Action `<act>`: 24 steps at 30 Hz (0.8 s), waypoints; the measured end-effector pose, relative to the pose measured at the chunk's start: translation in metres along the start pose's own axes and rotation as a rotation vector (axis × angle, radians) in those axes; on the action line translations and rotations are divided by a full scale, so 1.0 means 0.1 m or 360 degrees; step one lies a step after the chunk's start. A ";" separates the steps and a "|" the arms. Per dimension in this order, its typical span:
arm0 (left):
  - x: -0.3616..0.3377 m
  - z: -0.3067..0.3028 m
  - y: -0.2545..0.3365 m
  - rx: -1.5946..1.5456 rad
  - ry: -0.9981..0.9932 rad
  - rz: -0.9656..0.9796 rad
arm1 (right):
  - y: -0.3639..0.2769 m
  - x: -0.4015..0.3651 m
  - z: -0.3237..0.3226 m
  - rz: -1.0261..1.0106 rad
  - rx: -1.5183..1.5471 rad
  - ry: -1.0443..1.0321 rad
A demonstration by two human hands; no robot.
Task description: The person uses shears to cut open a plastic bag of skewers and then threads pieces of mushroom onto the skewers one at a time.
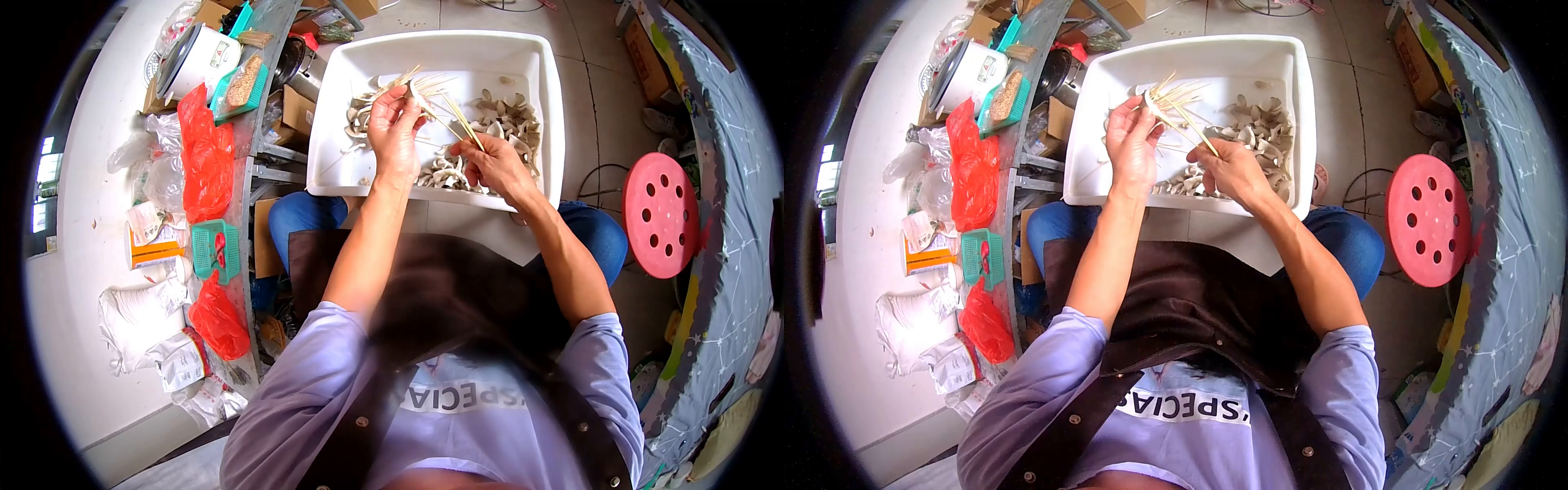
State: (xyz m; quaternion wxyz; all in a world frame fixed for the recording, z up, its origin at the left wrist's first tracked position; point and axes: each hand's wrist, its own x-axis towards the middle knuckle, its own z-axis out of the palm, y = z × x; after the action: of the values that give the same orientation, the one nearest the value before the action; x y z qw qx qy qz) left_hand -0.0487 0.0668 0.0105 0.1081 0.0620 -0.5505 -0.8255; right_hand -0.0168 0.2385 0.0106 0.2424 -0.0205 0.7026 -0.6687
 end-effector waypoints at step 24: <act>0.01 0.05 -0.22 -0.0597 0.0275 -0.0469 | 0.18 0.08 0.16 -0.0017 0.0058 0.0104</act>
State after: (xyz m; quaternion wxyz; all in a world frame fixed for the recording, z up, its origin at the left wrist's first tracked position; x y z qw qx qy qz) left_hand -0.0530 0.0794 -0.0082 0.0429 0.1908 -0.3616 -0.9116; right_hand -0.0130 0.2225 -0.0086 0.2161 0.0020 0.6978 -0.6829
